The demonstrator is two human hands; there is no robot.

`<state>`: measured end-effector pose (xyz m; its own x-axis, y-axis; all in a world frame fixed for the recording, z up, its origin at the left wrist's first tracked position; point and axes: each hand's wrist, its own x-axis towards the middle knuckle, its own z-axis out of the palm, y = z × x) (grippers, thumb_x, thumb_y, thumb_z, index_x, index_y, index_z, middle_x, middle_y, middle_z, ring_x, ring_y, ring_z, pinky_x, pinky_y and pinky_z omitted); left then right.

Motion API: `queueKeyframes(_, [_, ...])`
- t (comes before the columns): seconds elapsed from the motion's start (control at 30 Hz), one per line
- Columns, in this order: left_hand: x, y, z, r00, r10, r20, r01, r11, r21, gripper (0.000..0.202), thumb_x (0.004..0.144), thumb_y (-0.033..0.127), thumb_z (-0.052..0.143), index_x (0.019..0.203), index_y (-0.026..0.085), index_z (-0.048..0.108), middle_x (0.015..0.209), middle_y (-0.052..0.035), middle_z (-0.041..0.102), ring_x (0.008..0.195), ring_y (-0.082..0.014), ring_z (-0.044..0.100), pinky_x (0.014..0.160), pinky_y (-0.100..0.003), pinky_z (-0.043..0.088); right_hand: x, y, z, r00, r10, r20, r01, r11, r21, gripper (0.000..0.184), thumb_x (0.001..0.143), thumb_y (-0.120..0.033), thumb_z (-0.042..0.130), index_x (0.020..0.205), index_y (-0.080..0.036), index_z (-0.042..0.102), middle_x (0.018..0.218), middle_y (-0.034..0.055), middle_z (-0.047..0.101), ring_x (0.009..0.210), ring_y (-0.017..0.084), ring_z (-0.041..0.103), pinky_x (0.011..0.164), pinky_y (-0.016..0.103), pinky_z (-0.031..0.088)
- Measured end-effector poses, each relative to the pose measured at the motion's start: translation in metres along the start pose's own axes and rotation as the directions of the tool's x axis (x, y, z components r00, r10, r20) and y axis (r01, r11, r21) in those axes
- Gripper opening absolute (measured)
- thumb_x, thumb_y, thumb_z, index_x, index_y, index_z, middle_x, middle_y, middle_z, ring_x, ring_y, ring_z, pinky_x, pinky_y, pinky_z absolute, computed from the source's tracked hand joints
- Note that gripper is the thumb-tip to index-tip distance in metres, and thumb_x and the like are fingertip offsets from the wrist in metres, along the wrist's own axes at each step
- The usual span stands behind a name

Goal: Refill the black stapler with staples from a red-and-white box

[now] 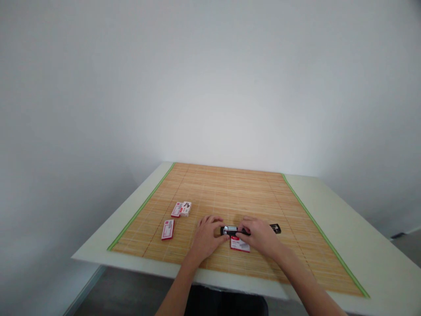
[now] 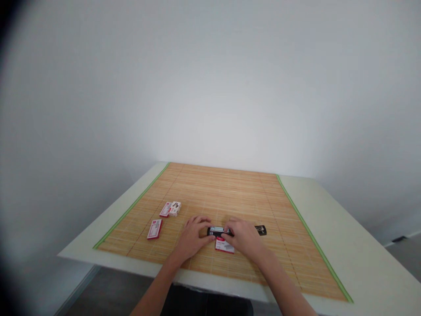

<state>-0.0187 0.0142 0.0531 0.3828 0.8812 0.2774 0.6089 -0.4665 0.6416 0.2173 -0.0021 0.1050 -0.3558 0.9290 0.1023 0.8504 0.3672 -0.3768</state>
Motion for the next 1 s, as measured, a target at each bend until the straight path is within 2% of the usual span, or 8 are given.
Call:
queueKeyframes(0.23, [0.000, -0.002, 0.000, 1.000, 0.005, -0.002, -0.005, 1.000, 0.011, 0.033, 0.082, 0.043, 0.080, 0.113, 0.036, 0.072, 0.128, 0.0016, 0.064, 0.122, -0.0255, 0.051, 0.105, -0.043, 0.036, -0.011, -0.012, -0.006, 0.999, 0.005, -0.037, -0.003, 0.999, 0.042, 0.021, 0.093, -0.042, 0.061, 0.101, -0.028, 0.075, 0.091, 0.0032, 0.069, 0.078, 0.019, 0.063, 0.069, 0.027, 0.040])
queueKeyframes(0.33, [0.000, -0.002, 0.000, 1.000, 0.000, 0.004, 0.000, 1.000, 0.010, 0.034, 0.081, 0.042, 0.080, 0.113, 0.037, 0.072, 0.128, 0.0017, 0.064, 0.122, -0.0252, 0.052, 0.105, -0.042, 0.036, -0.026, 0.016, -0.024, 0.978, 0.123, -0.168, -0.116, 0.992, 0.049, 0.032, 0.094, -0.050, 0.057, 0.108, -0.027, 0.075, 0.090, 0.0054, 0.070, 0.077, 0.020, 0.063, 0.069, 0.030, 0.043])
queueKeyframes(0.47, [0.000, -0.002, 0.000, 1.000, -0.007, -0.001, 0.007, 1.000, 0.004, 0.033, 0.081, 0.043, 0.080, 0.112, 0.037, 0.072, 0.128, 0.0018, 0.064, 0.121, -0.0253, 0.052, 0.104, -0.042, 0.037, -0.054, 0.070, -0.037, 0.898, 0.323, -0.299, -0.309, 0.946, 0.094, 0.048, 0.088, -0.063, 0.058, 0.113, -0.026, 0.075, 0.077, 0.0048, 0.067, 0.069, 0.021, 0.062, 0.067, 0.033, 0.045])
queueKeyframes(0.6, [0.000, -0.002, 0.001, 1.000, -0.002, -0.009, 0.002, 1.000, -0.005, 0.031, 0.081, 0.041, 0.080, 0.110, 0.036, 0.073, 0.126, 0.0013, 0.064, 0.120, -0.0256, 0.052, 0.104, -0.043, 0.037, -0.067, 0.092, -0.025, 0.912, 0.401, -0.087, -0.341, 0.859, 0.382, 0.059, 0.083, -0.068, 0.061, 0.118, -0.022, 0.071, 0.081, 0.0035, 0.070, 0.071, 0.022, 0.063, 0.064, 0.032, 0.047])
queueKeyframes(0.7, [0.000, -0.002, 0.001, 1.000, -0.001, -0.014, 0.001, 1.000, -0.011, 0.031, 0.081, 0.041, 0.080, 0.110, 0.036, 0.073, 0.125, 0.0014, 0.065, 0.120, -0.0255, 0.052, 0.104, -0.043, 0.037, -0.056, 0.078, -0.017, 0.943, 0.323, -0.082, -0.213, 0.773, 0.597, 0.050, 0.087, -0.062, 0.062, 0.113, -0.021, 0.069, 0.098, 0.0058, 0.072, 0.088, 0.022, 0.065, 0.077, 0.032, 0.050])
queueKeyframes(0.77, [0.000, -0.001, 0.001, 1.000, -0.002, -0.015, 0.002, 1.000, -0.008, 0.031, 0.081, 0.041, 0.080, 0.111, 0.036, 0.073, 0.126, 0.0014, 0.064, 0.120, -0.0256, 0.053, 0.104, -0.043, 0.037, -0.040, 0.058, -0.014, 0.947, 0.293, -0.129, -0.152, 0.768, 0.623, 0.044, 0.088, -0.059, 0.064, 0.109, -0.021, 0.068, 0.096, 0.0044, 0.071, 0.086, 0.021, 0.064, 0.076, 0.031, 0.049])
queueKeyframes(0.9, [0.000, 0.000, -0.001, 1.000, 0.004, -0.003, -0.004, 1.000, 0.003, 0.030, 0.082, 0.041, 0.079, 0.111, 0.036, 0.073, 0.126, 0.0014, 0.064, 0.120, -0.0256, 0.052, 0.104, -0.043, 0.038, 0.000, 0.008, -0.006, 0.977, 0.161, -0.140, -0.094, 0.912, 0.399, 0.029, 0.086, -0.050, 0.070, 0.094, -0.023, 0.069, 0.074, -0.0019, 0.061, 0.067, 0.015, 0.054, 0.062, 0.027, 0.039])
queueKeyframes(1.0, [0.000, 0.001, -0.003, 1.000, -0.005, 0.001, 0.005, 1.000, 0.012, 0.029, 0.083, 0.042, 0.078, 0.110, 0.035, 0.073, 0.125, 0.0002, 0.065, 0.120, -0.0264, 0.052, 0.103, -0.043, 0.038, 0.020, -0.020, 0.005, 0.995, 0.050, -0.082, -0.036, 0.987, 0.155, 0.016, 0.081, -0.036, 0.076, 0.084, -0.022, 0.068, 0.080, 0.0000, 0.064, 0.074, 0.017, 0.057, 0.066, 0.027, 0.038])
